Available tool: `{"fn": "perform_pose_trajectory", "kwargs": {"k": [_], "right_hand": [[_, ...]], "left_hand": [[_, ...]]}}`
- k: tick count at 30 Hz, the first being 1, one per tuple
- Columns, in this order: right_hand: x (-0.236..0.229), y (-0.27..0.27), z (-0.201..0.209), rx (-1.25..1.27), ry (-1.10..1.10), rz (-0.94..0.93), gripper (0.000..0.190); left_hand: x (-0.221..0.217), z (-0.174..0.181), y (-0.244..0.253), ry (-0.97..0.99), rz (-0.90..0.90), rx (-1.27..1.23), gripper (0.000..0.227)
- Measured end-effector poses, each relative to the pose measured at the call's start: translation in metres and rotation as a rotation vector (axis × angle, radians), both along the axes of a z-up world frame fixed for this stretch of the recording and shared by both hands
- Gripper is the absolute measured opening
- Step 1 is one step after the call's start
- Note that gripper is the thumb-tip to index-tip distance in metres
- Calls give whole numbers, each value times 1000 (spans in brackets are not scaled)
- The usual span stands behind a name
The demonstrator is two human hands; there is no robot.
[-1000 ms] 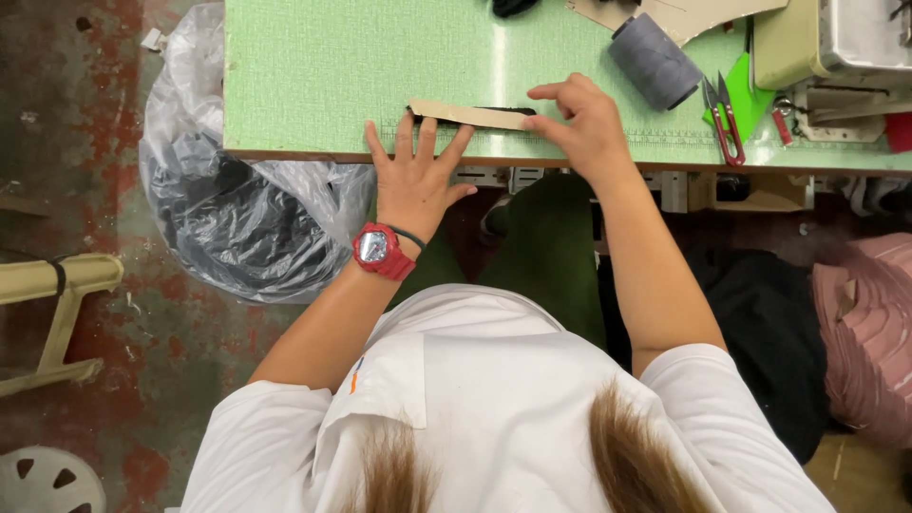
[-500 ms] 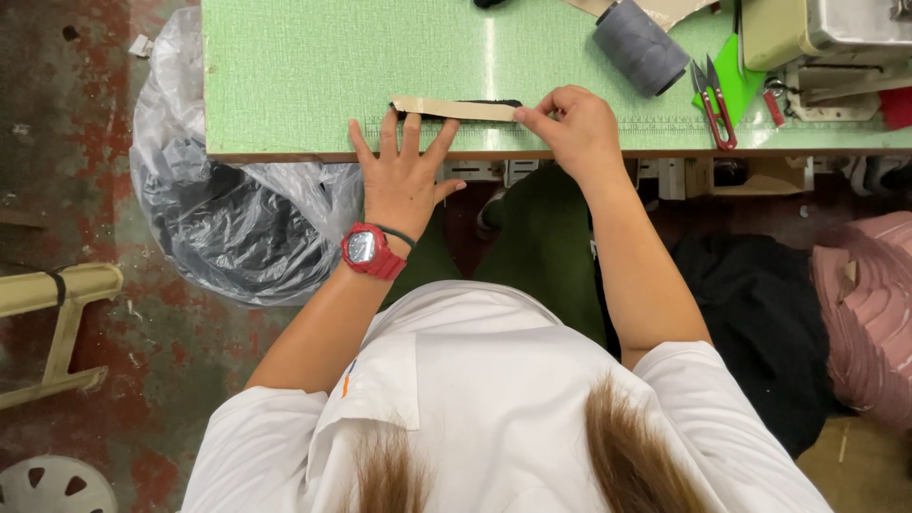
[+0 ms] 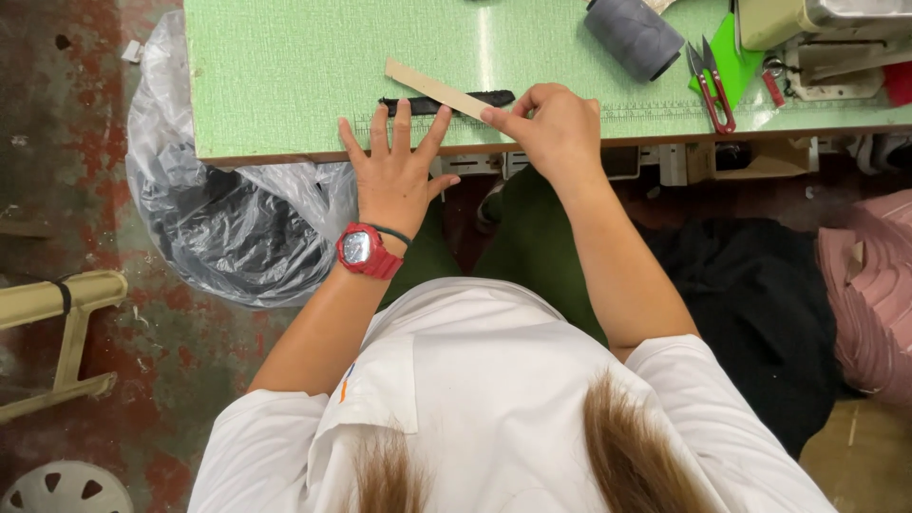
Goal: The person is working at a sewing station, repeatedly folding black fabric strips and aligning them with a cardboard template. They use a pair of scissors to trim the fabric and a pin to secure the pieces together on a green cutting mat.
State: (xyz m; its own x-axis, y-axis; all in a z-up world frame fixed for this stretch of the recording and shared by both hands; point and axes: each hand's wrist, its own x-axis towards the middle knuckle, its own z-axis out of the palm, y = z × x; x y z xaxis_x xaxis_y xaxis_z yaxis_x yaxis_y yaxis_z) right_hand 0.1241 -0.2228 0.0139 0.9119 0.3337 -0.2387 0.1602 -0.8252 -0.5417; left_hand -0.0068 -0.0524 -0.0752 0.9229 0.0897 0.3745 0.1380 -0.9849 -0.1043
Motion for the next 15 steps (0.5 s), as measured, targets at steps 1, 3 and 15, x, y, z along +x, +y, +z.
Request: {"fn": "perform_pose_trajectory", "kwargs": {"k": [1, 3, 15], "right_hand": [[-1, 1, -4, 3, 24, -1, 42], [-1, 2, -5, 6, 51, -8, 37], [86, -10, 14, 69, 171, 465, 14]], "left_hand": [[0, 0, 0, 1, -2, -10, 106], [0, 1, -1, 4, -11, -20, 104], [0, 5, -1, 37, 9, 31, 112]]}}
